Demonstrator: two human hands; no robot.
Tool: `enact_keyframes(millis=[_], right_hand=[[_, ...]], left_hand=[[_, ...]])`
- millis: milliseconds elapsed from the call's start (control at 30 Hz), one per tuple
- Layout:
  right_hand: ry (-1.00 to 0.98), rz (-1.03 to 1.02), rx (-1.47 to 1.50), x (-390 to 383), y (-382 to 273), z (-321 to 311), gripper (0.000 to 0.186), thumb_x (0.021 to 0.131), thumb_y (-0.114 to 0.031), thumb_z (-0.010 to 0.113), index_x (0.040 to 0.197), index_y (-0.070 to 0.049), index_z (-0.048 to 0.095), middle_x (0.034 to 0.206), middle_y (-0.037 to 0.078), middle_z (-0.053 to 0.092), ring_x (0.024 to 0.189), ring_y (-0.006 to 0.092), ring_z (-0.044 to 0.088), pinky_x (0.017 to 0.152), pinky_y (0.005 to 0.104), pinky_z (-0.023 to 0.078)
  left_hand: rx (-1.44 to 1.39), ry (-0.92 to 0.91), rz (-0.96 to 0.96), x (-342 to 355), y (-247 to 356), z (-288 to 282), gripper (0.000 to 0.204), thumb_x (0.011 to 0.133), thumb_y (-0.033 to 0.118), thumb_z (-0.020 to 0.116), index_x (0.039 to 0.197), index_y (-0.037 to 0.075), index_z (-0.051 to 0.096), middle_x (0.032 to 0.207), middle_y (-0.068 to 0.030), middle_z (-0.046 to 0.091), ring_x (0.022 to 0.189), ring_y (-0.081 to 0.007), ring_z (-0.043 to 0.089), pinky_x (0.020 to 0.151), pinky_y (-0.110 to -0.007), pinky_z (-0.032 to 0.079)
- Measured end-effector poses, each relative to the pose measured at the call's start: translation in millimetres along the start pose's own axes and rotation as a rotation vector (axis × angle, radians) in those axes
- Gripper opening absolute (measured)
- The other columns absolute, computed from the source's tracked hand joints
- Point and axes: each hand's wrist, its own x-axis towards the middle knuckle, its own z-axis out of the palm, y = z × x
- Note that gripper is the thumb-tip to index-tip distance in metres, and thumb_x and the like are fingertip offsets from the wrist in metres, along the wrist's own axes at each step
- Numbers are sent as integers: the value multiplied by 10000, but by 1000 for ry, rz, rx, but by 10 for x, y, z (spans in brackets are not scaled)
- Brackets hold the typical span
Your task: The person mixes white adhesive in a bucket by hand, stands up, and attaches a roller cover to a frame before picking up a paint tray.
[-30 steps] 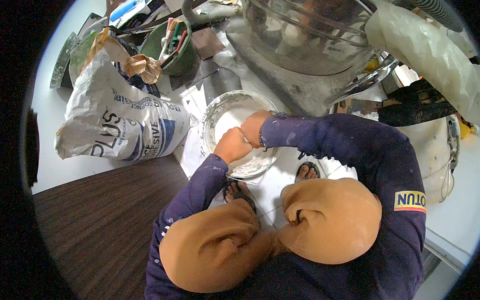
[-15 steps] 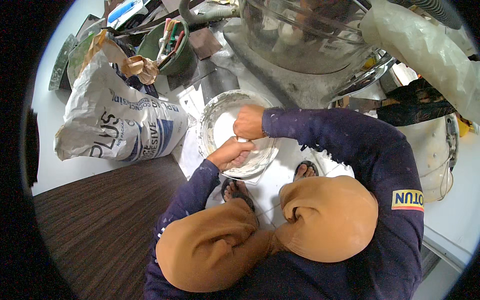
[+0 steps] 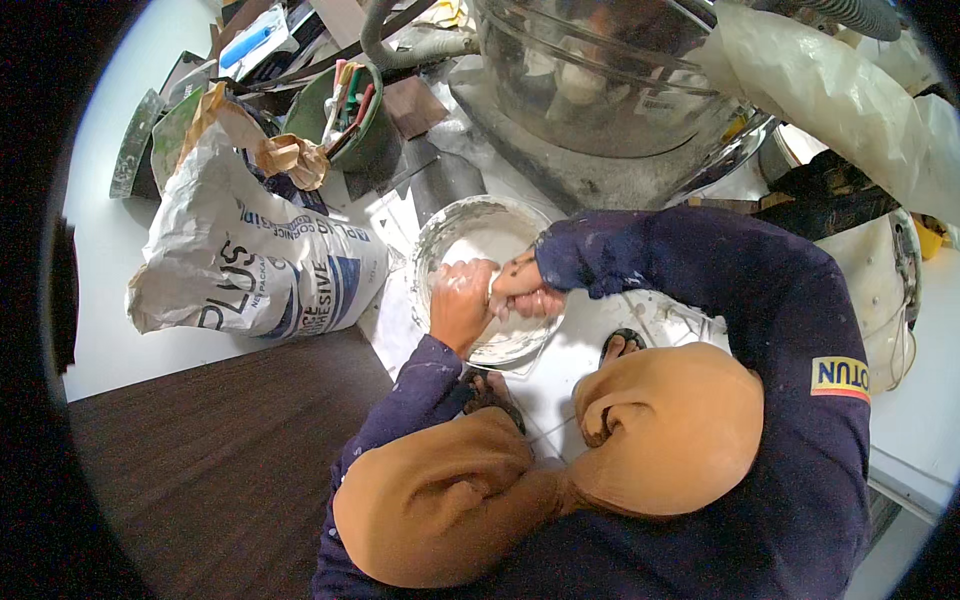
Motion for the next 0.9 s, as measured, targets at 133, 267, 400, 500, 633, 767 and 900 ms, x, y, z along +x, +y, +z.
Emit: enact_keyframes(millis=[133, 267, 400, 500, 633, 767, 900], right_hand=[[79, 157, -220, 351, 150, 7, 341, 897, -386, 537, 673, -130, 556, 490, -28, 402, 387, 83, 364, 366, 245, 318], [412, 28, -865, 269, 236, -182, 304, 722, -336, 657, 635, -44, 654, 559, 92, 606, 460, 220, 543, 435, 375, 439], [666, 52, -1244, 153, -8, 68, 342, 675, -265, 654, 787, 55, 703, 727, 234, 672, 693, 350, 679, 666, 420, 536], [677, -30, -1426, 111, -76, 151, 244, 687, -223, 663, 757, 5, 716, 742, 206, 688, 716, 339, 691, 672, 415, 544], [744, -371, -1848, 180, -13, 103, 139, 702, -195, 671, 659, -66, 698, 647, 134, 676, 609, 261, 681, 572, 400, 521], [723, -493, -2041, 206, 65, -9, 158, 736, -211, 631, 635, -91, 651, 570, 63, 631, 571, 191, 651, 492, 355, 456], [743, -707, -2173, 206, 32, -89, 163, 752, -222, 617, 789, -63, 631, 659, 64, 639, 645, 212, 634, 517, 362, 474]], left_hand=[[19, -86, 23, -27, -109, 88, 241, 747, 282, 701, 880, 84, 666, 676, -106, 659, 638, -287, 662, 628, -403, 503], [32, -185, -44, 182, 104, 92, 203, 721, 241, 681, 729, 38, 674, 638, -192, 637, 637, -360, 651, 652, -426, 529], [-72, -230, -157, 189, 44, 153, 193, 692, 196, 668, 715, 4, 676, 684, -241, 643, 643, -395, 642, 676, -455, 532], [-190, -246, -235, 105, -36, 287, 220, 718, 188, 674, 734, -32, 674, 742, -265, 656, 641, -377, 661, 668, -468, 525], [-699, -422, -495, 95, -50, 412, 260, 778, 201, 664, 718, -52, 655, 647, -187, 644, 520, -248, 613, 528, -393, 488], [-1259, -822, -854, 140, 83, 239, 151, 849, 166, 616, 758, 63, 555, 534, 14, 440, 400, -88, 372, 360, -256, 288], [-1463, -981, -876, 176, -11, 132, 131, 887, 126, 579, 786, 110, 498, 541, 55, 370, 402, -43, 294, 354, -232, 228]])
